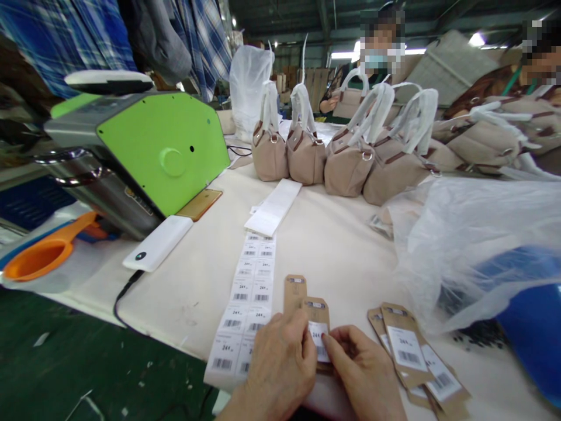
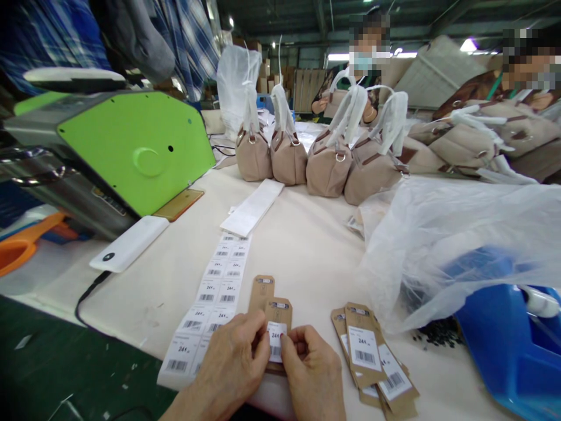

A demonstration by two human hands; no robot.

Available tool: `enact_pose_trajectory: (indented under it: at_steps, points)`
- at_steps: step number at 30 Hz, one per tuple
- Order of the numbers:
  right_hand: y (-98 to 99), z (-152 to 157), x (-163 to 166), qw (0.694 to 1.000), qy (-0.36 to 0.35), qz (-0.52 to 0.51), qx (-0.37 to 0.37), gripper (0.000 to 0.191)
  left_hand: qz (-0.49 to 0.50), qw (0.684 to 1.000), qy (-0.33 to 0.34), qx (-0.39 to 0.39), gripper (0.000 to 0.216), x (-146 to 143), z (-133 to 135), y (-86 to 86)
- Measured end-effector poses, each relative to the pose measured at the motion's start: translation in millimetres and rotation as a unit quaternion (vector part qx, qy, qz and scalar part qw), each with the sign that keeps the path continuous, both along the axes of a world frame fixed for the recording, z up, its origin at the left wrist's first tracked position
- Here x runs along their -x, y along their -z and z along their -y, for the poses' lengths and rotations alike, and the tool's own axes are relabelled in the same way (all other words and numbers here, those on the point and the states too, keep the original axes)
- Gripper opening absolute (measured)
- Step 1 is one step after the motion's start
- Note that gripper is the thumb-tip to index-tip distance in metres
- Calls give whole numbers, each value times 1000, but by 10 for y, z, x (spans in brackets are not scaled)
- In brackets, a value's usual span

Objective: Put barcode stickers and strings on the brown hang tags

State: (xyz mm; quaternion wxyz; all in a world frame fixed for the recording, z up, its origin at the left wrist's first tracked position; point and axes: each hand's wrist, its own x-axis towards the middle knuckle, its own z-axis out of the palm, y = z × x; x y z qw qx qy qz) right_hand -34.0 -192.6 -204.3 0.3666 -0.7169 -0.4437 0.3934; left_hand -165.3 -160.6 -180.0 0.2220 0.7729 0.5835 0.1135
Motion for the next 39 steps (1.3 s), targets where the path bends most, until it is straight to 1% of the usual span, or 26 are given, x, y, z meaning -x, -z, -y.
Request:
enact_pose_trajectory:
  at_steps: [7,12,17,22,28,31,35,37,39]
  points:
    - [-61,4,76,998,64,-18,-19,28,-11,1000,9,-15,14,-8,8,-18]
    - [-84,0,82,997,70,-12,-26,26,-14,1000,14,-4,14,-5,-4,-42]
    - [-117,-5,81,998,61,8,-13,25,-13,1000,16,-6,14,-3,-12,-28]
    - [-129,-12,85,997,58,35,-25,25,-8,1000,24,-6,14,1,-14,-3]
    - [-102,-15,79,994,41,96,-23,21,-8,1000,24,-3,13,13,-13,-18]
    - [-102,-28,70,993,24,116,-9,20,-13,1000,11,10,10,17,-1,-20]
    - [-185,-73,32,990,-12,139,33,16,-8,1000,-5,7,9,25,13,7]
    - [-216,-93,-5,987,-23,155,44,14,6,1000,11,-7,13,33,19,18]
    - [-192,-89,-39,983,-22,179,36,17,16,999,35,-23,17,44,25,24]
